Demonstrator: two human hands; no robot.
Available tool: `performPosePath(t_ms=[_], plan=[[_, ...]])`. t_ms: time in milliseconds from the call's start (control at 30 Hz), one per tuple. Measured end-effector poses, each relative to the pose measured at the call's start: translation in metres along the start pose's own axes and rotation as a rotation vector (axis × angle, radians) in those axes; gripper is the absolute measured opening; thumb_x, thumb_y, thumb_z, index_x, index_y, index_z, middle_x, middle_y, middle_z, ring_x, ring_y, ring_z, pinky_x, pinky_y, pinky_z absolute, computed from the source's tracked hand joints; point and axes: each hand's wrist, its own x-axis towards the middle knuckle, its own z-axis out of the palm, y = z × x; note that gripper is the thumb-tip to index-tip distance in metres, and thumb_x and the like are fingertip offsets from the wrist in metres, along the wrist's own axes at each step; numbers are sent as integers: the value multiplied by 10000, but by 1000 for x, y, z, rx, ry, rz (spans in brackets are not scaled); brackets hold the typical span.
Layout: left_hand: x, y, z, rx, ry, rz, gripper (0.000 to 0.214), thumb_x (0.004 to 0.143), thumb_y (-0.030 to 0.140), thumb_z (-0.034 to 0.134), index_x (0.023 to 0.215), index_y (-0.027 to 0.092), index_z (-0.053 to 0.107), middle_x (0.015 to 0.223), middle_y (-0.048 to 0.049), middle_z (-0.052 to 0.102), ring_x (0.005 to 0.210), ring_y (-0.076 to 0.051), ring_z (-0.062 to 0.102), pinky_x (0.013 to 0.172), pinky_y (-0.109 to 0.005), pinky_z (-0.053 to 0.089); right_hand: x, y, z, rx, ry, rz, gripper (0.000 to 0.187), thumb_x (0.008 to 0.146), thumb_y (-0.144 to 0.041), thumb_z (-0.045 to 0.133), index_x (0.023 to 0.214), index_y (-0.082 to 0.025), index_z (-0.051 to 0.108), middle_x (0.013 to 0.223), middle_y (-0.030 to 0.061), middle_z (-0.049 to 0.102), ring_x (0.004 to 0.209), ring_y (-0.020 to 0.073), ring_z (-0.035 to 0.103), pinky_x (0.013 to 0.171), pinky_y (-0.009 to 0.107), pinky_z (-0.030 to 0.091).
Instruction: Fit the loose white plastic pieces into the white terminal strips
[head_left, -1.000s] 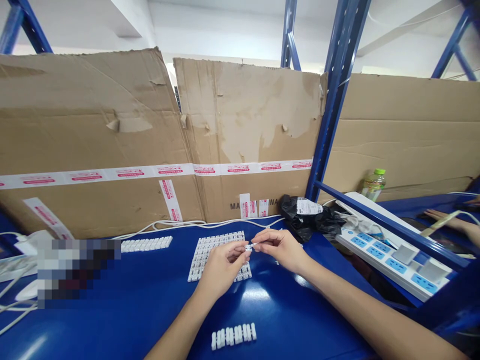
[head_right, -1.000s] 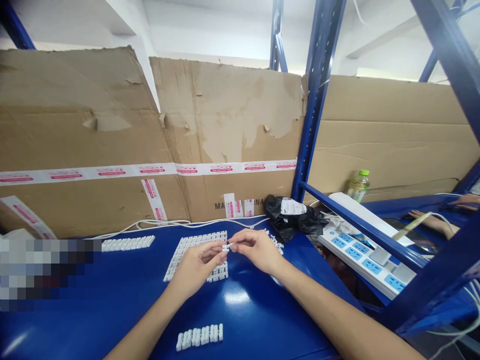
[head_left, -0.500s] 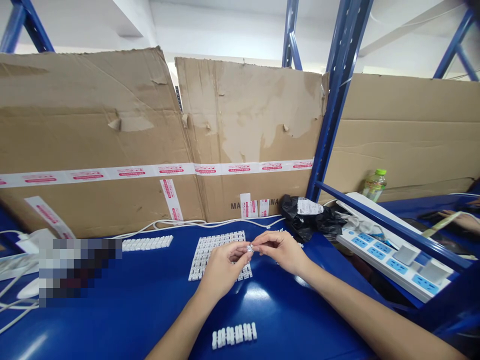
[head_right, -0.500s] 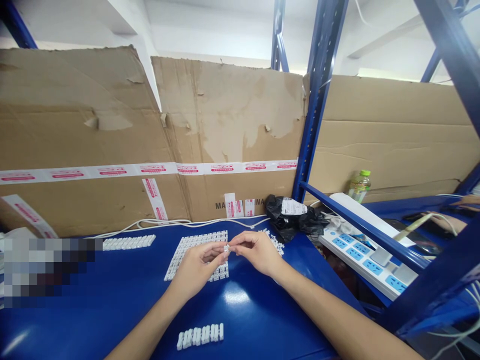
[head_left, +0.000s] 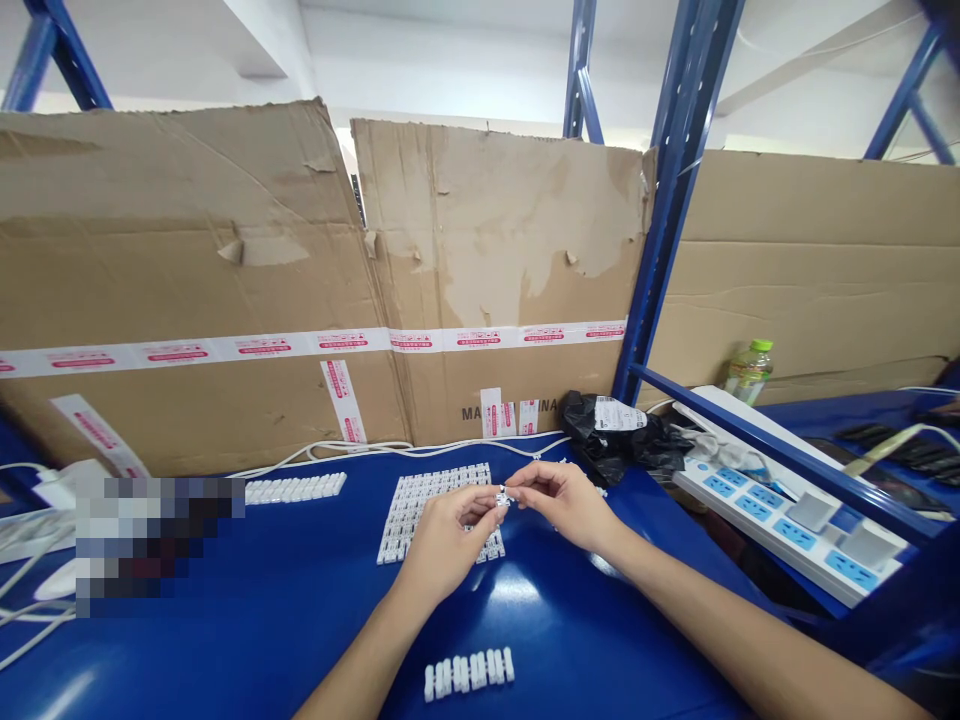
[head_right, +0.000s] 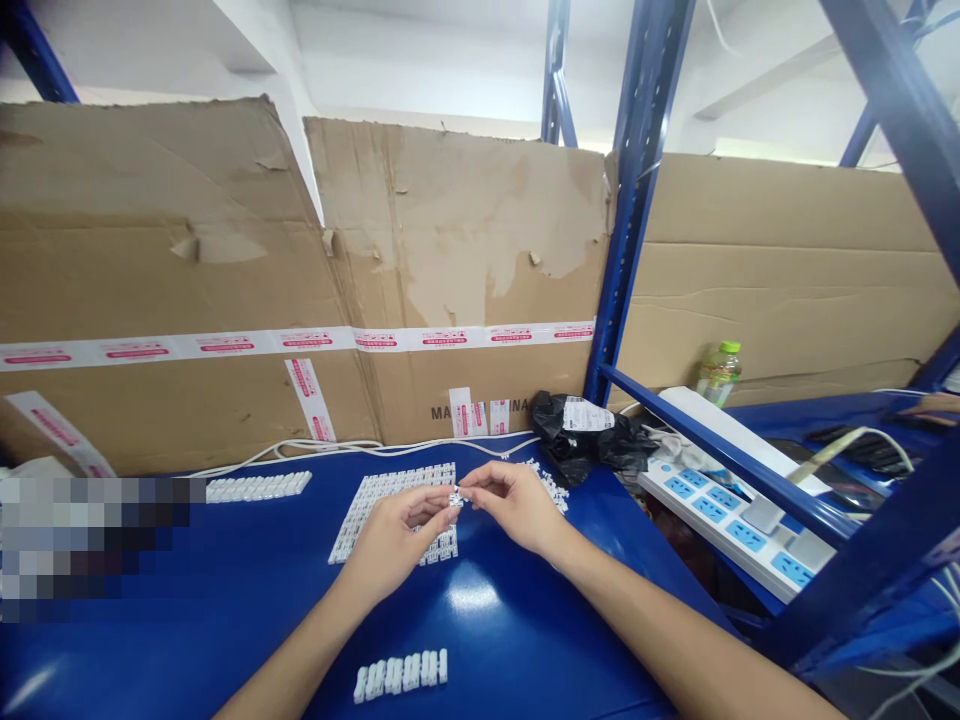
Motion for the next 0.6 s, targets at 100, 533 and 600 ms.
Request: performPosePath(t_ms=[100,533,600], plan=[[1,-1,0,-27,-5,-18,237,898,325,744,1098,222,818,1001,-55,861,925,-260,820,868,-381,672,0,1,0,-36,-3,-39,192,890,-402,796,947,-220,806,929,52,797,842,215,733,797,347,591],[0,-2,1,-24,18,-15,249,897,343,742,1102,221,814,994,-63,863,916,-270,823,866,-401,679,-2,-2,0,-86,2,-86,179,923,-405,763,950,-231,794,915,48,783,811,208,719,758,335,589],[0,-3,1,-36,15,-10,254,896,338,742,1112,225,815,988,-62,863,913,-270,824,861,-400,682,-1,-1,0,-78,17,-105,200,918,-428,771,945,-232,799,944,55,785,845,215,726,780,343,596]])
